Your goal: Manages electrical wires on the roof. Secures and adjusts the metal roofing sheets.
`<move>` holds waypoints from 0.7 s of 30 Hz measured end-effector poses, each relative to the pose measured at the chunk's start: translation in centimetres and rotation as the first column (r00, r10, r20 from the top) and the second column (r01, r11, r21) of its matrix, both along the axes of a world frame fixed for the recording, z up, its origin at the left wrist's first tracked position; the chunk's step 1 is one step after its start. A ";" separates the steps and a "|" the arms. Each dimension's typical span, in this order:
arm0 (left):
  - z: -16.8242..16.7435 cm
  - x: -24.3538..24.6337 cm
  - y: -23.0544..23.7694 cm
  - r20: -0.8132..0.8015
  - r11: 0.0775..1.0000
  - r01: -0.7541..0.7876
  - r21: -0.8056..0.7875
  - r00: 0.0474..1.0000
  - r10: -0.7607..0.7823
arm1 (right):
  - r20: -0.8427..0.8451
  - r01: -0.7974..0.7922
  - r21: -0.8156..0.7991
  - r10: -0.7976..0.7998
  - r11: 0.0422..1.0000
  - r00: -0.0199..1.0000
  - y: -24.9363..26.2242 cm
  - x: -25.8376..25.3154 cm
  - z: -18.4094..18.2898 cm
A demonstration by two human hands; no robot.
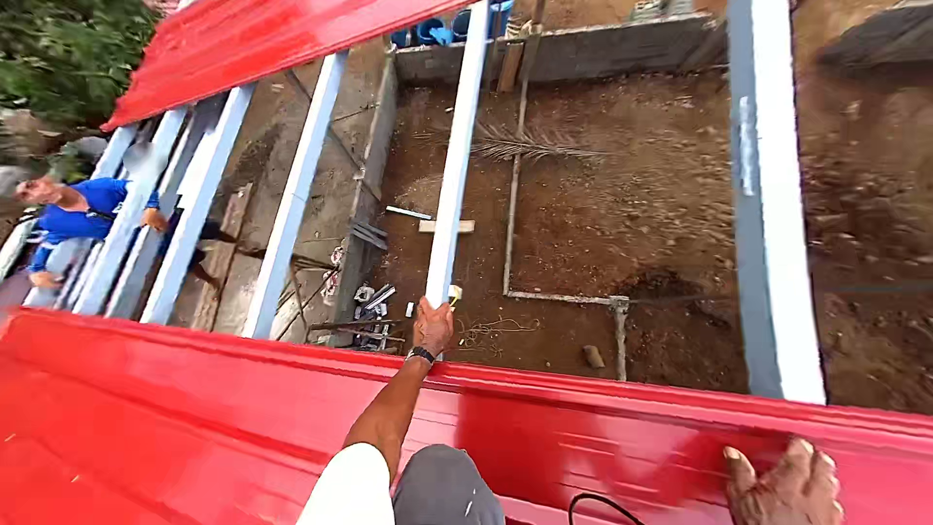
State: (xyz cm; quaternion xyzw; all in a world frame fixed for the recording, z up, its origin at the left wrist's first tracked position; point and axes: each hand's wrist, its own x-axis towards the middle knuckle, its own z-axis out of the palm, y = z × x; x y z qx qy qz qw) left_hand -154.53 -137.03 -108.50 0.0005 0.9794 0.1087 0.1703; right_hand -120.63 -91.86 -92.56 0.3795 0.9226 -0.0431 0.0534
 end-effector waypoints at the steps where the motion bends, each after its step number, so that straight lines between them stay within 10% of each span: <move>1: -0.1 0.2 0.2 -0.023 1.000 0.018 0.000 1.000 -0.018 | -0.085 -0.001 0.010 0.002 1.000 0.996 -1.4 -0.8 -0.1; 21: -1.2 1.0 1.9 -0.139 0.990 0.121 0.078 0.984 -0.109 | -0.048 0.284 0.135 -0.280 0.949 0.959 -4.6 -2.0 -5.2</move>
